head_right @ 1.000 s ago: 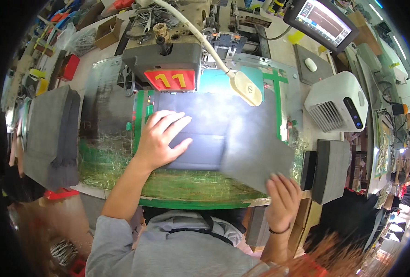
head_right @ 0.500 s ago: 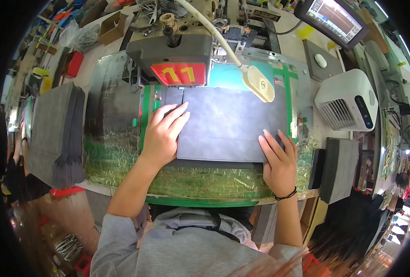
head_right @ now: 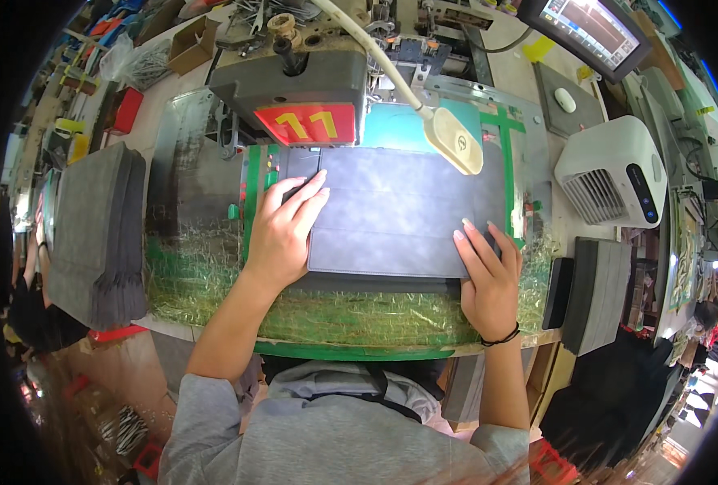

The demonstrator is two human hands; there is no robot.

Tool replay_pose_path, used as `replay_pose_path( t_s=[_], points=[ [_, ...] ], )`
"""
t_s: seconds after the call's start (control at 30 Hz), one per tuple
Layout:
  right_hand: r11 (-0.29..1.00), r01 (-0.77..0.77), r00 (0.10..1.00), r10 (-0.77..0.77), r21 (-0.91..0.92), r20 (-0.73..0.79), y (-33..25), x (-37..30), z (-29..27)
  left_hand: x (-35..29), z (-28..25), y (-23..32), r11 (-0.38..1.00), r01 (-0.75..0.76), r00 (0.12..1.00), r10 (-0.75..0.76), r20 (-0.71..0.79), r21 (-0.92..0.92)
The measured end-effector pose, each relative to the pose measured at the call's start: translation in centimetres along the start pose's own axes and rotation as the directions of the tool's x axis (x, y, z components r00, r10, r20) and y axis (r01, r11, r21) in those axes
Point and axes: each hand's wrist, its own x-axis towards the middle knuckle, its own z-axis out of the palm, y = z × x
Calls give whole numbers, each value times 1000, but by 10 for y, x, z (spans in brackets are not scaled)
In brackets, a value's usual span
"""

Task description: The person operates a sewing machine to stitch rectangular gray fabric pieces. They repeatedly pick up a piece, place it under the presser foot, guide it through the machine, and then move the finished piece to a stack on the right. The process is continuous and repetitive.

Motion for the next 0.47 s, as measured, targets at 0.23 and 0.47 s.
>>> replay_pose_path(
  t_s=[0.23, 0.47],
  points=[
    [1000, 5, 1000, -5, 10, 3, 1, 1, 1, -2, 2, 1, 1000, 7, 1000, -7, 10, 17],
    [984, 17, 999, -22, 176, 24, 24, 9, -4, 3, 12, 2, 1000, -10, 1000, 10, 10, 22]
  ],
)
